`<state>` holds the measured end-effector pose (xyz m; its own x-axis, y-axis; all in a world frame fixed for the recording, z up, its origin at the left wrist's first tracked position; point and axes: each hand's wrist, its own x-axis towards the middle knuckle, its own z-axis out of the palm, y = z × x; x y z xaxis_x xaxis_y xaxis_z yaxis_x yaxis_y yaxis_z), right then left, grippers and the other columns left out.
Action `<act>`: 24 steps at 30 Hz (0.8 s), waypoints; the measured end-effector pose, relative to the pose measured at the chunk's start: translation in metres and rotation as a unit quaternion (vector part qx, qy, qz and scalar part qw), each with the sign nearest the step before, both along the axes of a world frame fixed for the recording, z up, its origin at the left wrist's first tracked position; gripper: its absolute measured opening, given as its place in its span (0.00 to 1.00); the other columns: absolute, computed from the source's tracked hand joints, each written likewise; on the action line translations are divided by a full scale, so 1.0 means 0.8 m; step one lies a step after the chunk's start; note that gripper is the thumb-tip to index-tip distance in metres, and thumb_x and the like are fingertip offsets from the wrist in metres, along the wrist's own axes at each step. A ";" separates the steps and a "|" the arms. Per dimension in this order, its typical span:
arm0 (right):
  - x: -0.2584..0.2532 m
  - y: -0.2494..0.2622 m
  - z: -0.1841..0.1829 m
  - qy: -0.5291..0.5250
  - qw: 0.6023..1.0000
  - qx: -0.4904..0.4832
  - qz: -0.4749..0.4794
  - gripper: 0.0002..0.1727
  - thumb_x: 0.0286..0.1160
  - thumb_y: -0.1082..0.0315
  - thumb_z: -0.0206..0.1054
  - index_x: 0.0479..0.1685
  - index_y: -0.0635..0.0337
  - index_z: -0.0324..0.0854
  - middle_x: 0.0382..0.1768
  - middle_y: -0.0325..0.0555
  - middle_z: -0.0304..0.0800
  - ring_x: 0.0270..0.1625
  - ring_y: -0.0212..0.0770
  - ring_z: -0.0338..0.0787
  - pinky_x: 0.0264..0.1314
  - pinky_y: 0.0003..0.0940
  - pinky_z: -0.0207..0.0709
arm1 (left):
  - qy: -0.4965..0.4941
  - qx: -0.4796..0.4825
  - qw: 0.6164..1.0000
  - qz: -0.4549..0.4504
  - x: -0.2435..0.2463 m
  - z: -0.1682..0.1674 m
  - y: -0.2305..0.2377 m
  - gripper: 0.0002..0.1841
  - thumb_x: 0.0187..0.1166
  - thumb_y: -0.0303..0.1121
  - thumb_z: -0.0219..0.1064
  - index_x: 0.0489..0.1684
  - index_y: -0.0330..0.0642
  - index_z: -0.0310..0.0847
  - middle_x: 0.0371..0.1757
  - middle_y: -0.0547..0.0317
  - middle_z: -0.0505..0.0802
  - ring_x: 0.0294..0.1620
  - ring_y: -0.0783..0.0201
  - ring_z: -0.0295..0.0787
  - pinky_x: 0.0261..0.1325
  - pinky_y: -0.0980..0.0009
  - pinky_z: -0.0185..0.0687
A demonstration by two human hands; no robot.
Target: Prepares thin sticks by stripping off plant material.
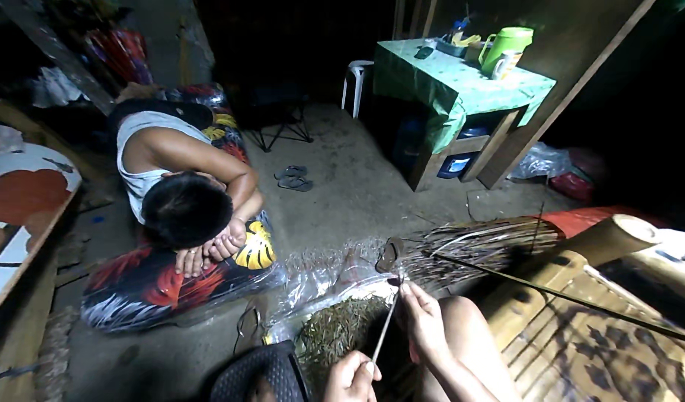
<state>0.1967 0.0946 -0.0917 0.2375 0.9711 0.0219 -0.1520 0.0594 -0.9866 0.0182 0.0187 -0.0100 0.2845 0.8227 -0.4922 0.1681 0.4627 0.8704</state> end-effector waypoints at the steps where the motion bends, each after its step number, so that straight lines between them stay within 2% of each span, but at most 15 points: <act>1: 0.003 0.007 -0.006 -0.016 0.999 0.000 -0.027 0.18 0.90 0.70 0.46 0.50 0.66 0.84 0.18 0.28 0.78 0.14 0.21 0.70 0.17 0.18 0.67 | 0.000 -0.003 1.000 -0.001 0.000 0.001 -0.001 0.13 0.91 0.23 0.47 0.47 0.29 0.80 0.16 0.67 0.78 0.13 0.76 0.73 0.19 0.80 0.72; 3: 0.012 0.019 -0.004 0.010 0.998 -0.034 -0.049 0.18 0.93 0.69 0.44 0.48 0.66 0.82 0.13 0.28 0.72 0.11 0.22 0.68 0.14 0.19 0.65 | -0.005 -0.008 1.000 0.005 0.001 0.002 -0.003 0.13 0.91 0.23 0.47 0.46 0.29 0.79 0.16 0.67 0.78 0.12 0.76 0.73 0.18 0.80 0.72; 4: 0.016 0.020 0.001 0.031 0.998 -0.048 -0.031 0.19 0.93 0.68 0.43 0.50 0.65 0.82 0.13 0.29 0.72 0.11 0.23 0.67 0.14 0.19 0.64 | -0.007 -0.007 1.000 0.014 0.000 0.001 -0.003 0.13 0.91 0.23 0.47 0.46 0.29 0.79 0.16 0.67 0.78 0.12 0.75 0.73 0.18 0.80 0.72; 7: 0.015 -0.001 0.017 0.085 0.992 -0.057 0.071 0.23 0.90 0.67 0.39 0.62 0.65 0.81 0.17 0.31 0.79 0.13 0.23 0.72 0.15 0.19 0.68 | -0.006 -0.010 0.999 0.035 -0.005 0.000 0.004 0.13 0.91 0.24 0.47 0.46 0.30 0.79 0.15 0.66 0.80 0.12 0.75 0.75 0.18 0.80 0.74; 9: 0.005 -0.017 0.025 0.112 0.984 -0.057 0.125 0.22 0.88 0.65 0.41 0.63 0.61 0.79 0.17 0.29 0.80 0.14 0.22 0.73 0.16 0.17 0.68 | -0.002 -0.013 0.999 0.032 -0.006 0.000 0.008 0.13 0.92 0.24 0.47 0.46 0.31 0.80 0.15 0.66 0.80 0.12 0.75 0.75 0.18 0.80 0.74; 11: -0.006 -0.024 0.025 0.123 0.981 -0.049 0.138 0.22 0.88 0.66 0.43 0.65 0.64 0.80 0.17 0.29 0.79 0.14 0.21 0.71 0.15 0.17 0.66 | 0.000 -0.015 1.000 0.027 -0.004 -0.002 0.009 0.13 0.92 0.24 0.48 0.46 0.31 0.80 0.15 0.66 0.81 0.12 0.75 0.75 0.18 0.79 0.74; 15: -0.016 -0.015 0.023 0.086 0.991 -0.064 0.084 0.19 0.90 0.69 0.44 0.56 0.64 0.83 0.15 0.29 0.74 0.13 0.22 0.68 0.14 0.18 0.63 | -0.002 -0.018 1.000 0.023 0.002 0.000 0.007 0.13 0.92 0.24 0.48 0.47 0.31 0.80 0.15 0.66 0.80 0.12 0.75 0.75 0.18 0.79 0.74; 19: -0.019 -0.005 0.004 0.036 0.998 -0.030 0.038 0.16 0.89 0.71 0.48 0.49 0.63 0.84 0.14 0.27 0.73 0.13 0.21 0.67 0.16 0.17 0.64 | 0.000 -0.020 0.999 0.028 0.002 -0.001 0.007 0.13 0.92 0.24 0.47 0.46 0.31 0.79 0.15 0.67 0.80 0.12 0.75 0.74 0.18 0.80 0.73; 21: -0.019 0.007 -0.006 0.012 0.999 -0.033 0.001 0.16 0.90 0.70 0.48 0.38 0.59 0.81 0.13 0.26 0.72 0.12 0.20 0.68 0.16 0.17 0.66 | 0.005 -0.029 0.999 0.029 0.002 0.002 0.008 0.13 0.92 0.23 0.46 0.45 0.31 0.79 0.15 0.67 0.78 0.11 0.76 0.73 0.18 0.80 0.72; 23: -0.008 0.021 -0.016 0.006 0.998 -0.052 -0.025 0.17 0.91 0.69 0.47 0.37 0.59 0.81 0.13 0.27 0.71 0.12 0.21 0.67 0.16 0.19 0.65 | 0.003 -0.032 0.999 0.032 0.002 0.003 0.006 0.13 0.91 0.22 0.47 0.45 0.30 0.79 0.14 0.67 0.77 0.11 0.76 0.72 0.18 0.80 0.72; 24: -0.003 0.022 -0.013 0.019 0.998 -0.067 -0.009 0.17 0.92 0.68 0.46 0.41 0.62 0.81 0.13 0.29 0.71 0.12 0.23 0.67 0.15 0.20 0.64 | 0.001 -0.032 0.999 0.038 0.001 0.002 0.007 0.13 0.91 0.23 0.46 0.45 0.30 0.79 0.14 0.67 0.78 0.11 0.75 0.72 0.18 0.80 0.72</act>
<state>0.1946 0.1125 -0.1024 0.2541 0.9602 -0.1162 -0.1889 -0.0685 -0.9796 0.0191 0.0245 -0.0081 0.2210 0.8093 -0.5443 0.1320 0.5281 0.8389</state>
